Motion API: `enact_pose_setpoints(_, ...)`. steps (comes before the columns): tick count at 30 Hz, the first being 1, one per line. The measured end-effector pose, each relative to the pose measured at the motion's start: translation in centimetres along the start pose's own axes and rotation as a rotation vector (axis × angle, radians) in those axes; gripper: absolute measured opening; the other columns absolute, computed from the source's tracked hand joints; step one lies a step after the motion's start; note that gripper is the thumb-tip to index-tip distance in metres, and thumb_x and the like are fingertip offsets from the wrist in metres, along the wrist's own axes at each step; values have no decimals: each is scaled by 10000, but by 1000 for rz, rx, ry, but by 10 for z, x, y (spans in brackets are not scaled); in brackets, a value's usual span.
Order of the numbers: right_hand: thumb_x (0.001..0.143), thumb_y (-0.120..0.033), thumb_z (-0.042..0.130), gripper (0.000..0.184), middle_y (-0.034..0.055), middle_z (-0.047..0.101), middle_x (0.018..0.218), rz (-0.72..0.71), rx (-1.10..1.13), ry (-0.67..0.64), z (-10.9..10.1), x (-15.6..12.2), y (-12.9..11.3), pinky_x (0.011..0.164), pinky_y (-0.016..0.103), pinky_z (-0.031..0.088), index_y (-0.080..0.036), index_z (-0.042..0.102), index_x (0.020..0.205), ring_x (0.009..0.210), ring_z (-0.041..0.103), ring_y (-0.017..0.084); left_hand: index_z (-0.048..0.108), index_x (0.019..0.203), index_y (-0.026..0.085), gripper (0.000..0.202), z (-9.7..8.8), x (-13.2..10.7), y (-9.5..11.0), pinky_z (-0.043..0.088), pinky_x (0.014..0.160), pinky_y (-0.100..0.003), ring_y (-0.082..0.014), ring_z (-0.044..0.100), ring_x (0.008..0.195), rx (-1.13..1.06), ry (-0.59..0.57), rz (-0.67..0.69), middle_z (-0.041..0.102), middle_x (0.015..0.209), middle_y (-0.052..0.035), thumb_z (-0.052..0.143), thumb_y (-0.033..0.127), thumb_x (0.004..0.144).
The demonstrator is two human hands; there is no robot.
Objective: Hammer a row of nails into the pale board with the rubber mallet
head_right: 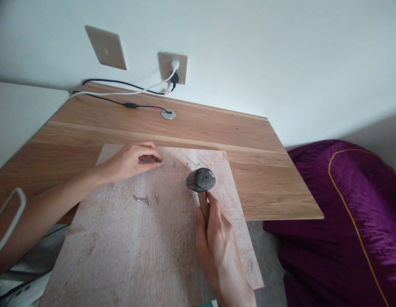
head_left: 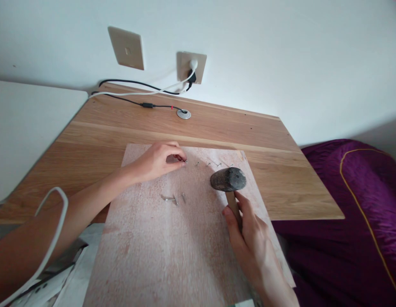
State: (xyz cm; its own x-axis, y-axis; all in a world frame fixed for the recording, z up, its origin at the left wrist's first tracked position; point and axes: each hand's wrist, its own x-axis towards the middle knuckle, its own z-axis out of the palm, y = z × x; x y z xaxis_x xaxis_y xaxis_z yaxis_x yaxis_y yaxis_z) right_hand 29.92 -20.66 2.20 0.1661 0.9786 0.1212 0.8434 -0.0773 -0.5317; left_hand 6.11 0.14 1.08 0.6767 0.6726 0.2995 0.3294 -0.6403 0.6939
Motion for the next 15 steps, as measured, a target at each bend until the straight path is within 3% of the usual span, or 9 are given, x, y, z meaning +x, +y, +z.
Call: enact_pose_setpoints(15, 1059, -354, 437, 390, 122, 790, 920, -6, -4, 7, -1, 0, -2, 642, 330, 599, -156, 585, 1361, 736, 762, 226, 777, 911, 199, 144, 1, 3, 0, 515, 797, -314, -176, 672, 834, -41, -3, -44, 717, 924, -45, 720, 328, 939)
